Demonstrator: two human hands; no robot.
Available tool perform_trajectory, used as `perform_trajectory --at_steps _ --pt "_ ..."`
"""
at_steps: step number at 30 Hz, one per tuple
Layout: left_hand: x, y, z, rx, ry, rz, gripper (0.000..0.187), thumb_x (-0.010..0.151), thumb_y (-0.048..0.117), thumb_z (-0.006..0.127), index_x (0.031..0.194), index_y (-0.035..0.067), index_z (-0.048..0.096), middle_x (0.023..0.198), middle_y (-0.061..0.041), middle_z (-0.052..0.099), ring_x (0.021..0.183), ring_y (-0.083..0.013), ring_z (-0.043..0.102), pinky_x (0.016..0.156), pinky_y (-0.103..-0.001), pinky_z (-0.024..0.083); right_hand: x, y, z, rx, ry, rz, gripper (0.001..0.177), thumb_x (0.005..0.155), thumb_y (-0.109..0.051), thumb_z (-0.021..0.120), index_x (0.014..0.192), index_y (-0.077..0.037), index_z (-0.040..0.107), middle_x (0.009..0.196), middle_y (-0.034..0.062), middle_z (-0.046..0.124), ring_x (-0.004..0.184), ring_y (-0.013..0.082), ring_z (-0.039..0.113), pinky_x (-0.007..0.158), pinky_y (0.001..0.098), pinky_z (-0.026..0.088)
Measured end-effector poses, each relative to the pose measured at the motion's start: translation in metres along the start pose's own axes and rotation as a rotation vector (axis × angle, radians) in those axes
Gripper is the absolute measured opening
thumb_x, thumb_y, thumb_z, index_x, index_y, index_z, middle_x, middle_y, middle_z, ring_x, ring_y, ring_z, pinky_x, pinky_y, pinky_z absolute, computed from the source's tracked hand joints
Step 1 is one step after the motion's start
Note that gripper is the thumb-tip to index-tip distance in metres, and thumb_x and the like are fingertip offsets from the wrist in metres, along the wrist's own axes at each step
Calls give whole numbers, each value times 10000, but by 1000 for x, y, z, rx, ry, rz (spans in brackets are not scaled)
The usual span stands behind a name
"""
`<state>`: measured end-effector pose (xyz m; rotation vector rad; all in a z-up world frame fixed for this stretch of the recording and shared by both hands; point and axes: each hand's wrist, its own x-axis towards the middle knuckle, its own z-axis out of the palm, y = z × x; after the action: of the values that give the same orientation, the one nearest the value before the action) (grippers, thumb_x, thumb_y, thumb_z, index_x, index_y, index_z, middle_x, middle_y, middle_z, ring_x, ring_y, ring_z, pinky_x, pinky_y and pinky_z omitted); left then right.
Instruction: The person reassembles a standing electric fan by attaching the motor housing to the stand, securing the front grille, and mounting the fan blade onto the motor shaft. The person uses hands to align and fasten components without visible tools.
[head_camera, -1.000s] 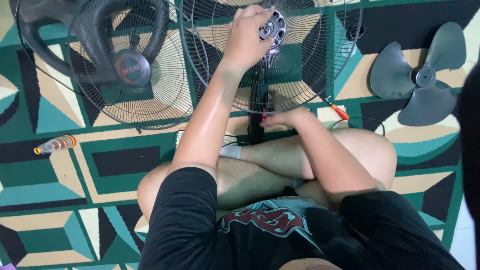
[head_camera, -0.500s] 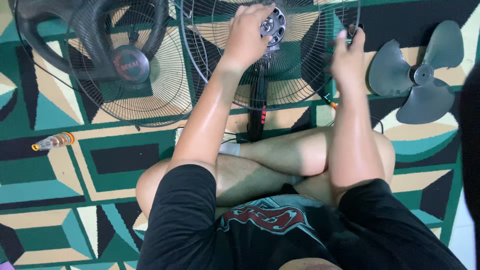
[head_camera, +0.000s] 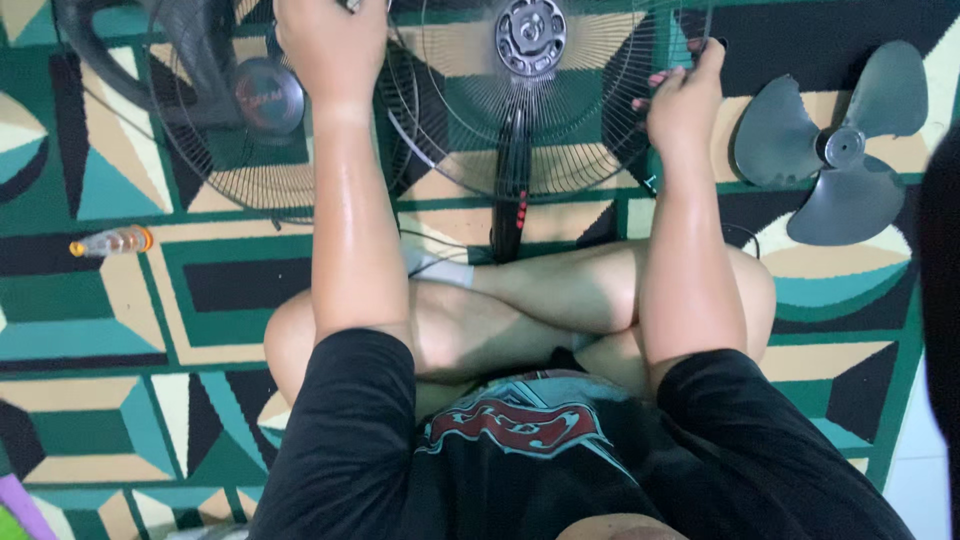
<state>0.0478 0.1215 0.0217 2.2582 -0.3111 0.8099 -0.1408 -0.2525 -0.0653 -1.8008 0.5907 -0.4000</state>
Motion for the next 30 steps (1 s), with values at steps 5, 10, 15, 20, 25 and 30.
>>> perform_trajectory --at_steps 5,10,15,20,25,30 --pt "-104 -22 -9 -563 370 -641 237 1032 208 525 1030 -21 585 930 -65 555 856 -164 495 829 -361 457 14 22 10 -41 88 -10 251 1085 12 413 1312 -94 429 945 48 613 780 96 672 561 288 647" --pt "-250 32 29 -472 -291 -1008 220 898 179 495 881 2 624 952 -134 659 902 -221 594 829 -378 497 17 25 13 -38 150 -37 247 1064 21 402 1279 -95 442 916 55 635 739 119 679 528 302 633" --pt "-250 71 44 -198 -864 -825 401 716 324 863 976 37 760 916 -130 759 835 -228 722 796 -352 557 12 17 19 -68 161 119 271 1051 -18 417 1310 -97 409 900 91 644 693 169 665 510 314 586" --pt "-241 79 40 -443 -772 -801 399 652 173 902 981 23 731 849 -87 779 736 -191 741 705 -353 598 11 30 15 38 114 41 275 1043 11 403 1306 -69 405 1034 128 647 879 162 721 565 319 665" --pt "-236 78 49 -455 -852 -902 363 682 136 849 972 6 673 768 -111 739 588 -183 696 508 -346 577 13 38 17 104 132 10 274 1055 20 397 1314 -67 419 1074 150 648 924 173 736 619 328 641" --pt "-182 23 25 -413 -1086 -746 377 661 99 846 989 -34 715 810 -83 736 627 -143 687 538 -318 577 -1 22 10 151 87 240 229 1048 -38 361 1261 -124 363 1057 125 678 673 210 741 458 321 567"
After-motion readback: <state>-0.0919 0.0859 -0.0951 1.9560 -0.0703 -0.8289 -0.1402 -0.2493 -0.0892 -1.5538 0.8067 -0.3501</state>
